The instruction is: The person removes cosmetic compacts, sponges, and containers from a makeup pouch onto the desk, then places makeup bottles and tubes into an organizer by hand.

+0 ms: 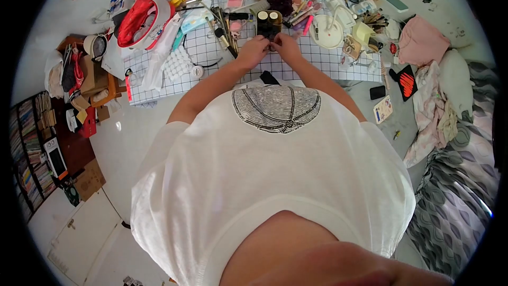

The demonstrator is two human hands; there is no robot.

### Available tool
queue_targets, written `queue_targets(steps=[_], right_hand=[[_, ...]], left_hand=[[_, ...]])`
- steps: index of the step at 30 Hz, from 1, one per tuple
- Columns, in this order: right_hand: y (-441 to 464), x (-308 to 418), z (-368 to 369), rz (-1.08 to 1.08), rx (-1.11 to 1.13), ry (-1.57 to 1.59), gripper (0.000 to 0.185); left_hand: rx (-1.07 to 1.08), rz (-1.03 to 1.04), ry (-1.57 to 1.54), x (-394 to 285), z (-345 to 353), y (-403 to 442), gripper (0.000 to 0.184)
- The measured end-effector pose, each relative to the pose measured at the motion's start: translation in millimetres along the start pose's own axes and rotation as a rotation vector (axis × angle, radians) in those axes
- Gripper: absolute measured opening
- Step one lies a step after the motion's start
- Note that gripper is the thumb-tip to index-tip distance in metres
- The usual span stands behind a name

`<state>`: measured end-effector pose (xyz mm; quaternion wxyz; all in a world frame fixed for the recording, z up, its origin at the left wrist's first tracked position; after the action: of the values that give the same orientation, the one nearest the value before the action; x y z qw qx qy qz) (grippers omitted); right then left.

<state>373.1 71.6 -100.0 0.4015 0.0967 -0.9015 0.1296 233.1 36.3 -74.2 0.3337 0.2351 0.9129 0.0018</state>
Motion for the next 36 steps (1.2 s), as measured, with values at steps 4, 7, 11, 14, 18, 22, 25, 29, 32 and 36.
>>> queue_targets(steps=[4,7,11,14,18,22,25,29,32,36], right_hand=[[4,-14,1,-0.063,0.006,0.092,0.018],[1,-13,-6,0.01,-0.008,0.15,0.017],[-7,-11,-26,-0.037,-0.308,-0.051,0.019],[-7,-6,-42,-0.097,-0.465,-0.318,0.024],[9,-39,-37,-0.096,-0.285,-0.342,0.026],[13,-54,-35,-0.078,-0.237,-0.227,0.025],[2,-36,-44,-0.071,-0.235,-0.066,0.023],[-15,-8,-54,-0.013,-0.157,0.192,0.022],[-15,-2,-50,-0.059,-0.143,0.386,0.023],[-20,37,-48,-0.169,-0.031,0.529,0.023]], left_hand=[[0.007,0.0,0.031,-4,8,6,0.015],[-0.007,-0.002,0.017,-10,9,8,0.013],[-0.096,-0.017,-0.083,-13,8,10,0.014],[-0.099,-0.036,-0.126,-11,2,10,0.016],[-0.074,-0.026,-0.142,2,-2,6,0.016],[-0.05,-0.04,-0.144,5,-7,3,0.017],[-0.022,-0.039,-0.141,8,-12,0,0.016],[-0.131,-0.132,-0.222,12,-10,-4,0.01],[-0.143,-0.035,-0.154,17,-14,-5,0.012],[-0.15,-0.027,-0.124,21,-16,-7,0.017]])
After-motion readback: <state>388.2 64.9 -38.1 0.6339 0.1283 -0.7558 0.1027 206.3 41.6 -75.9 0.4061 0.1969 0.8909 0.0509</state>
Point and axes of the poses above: each hand's wrist, its own y-axis towards the middle knuckle, its own z-axis out of the palm, x = y × z, the point moved 3 cm from there along y, towards the middle knuckle, and after that the axes turned 5 degrees about z, right-handed, at the moved point
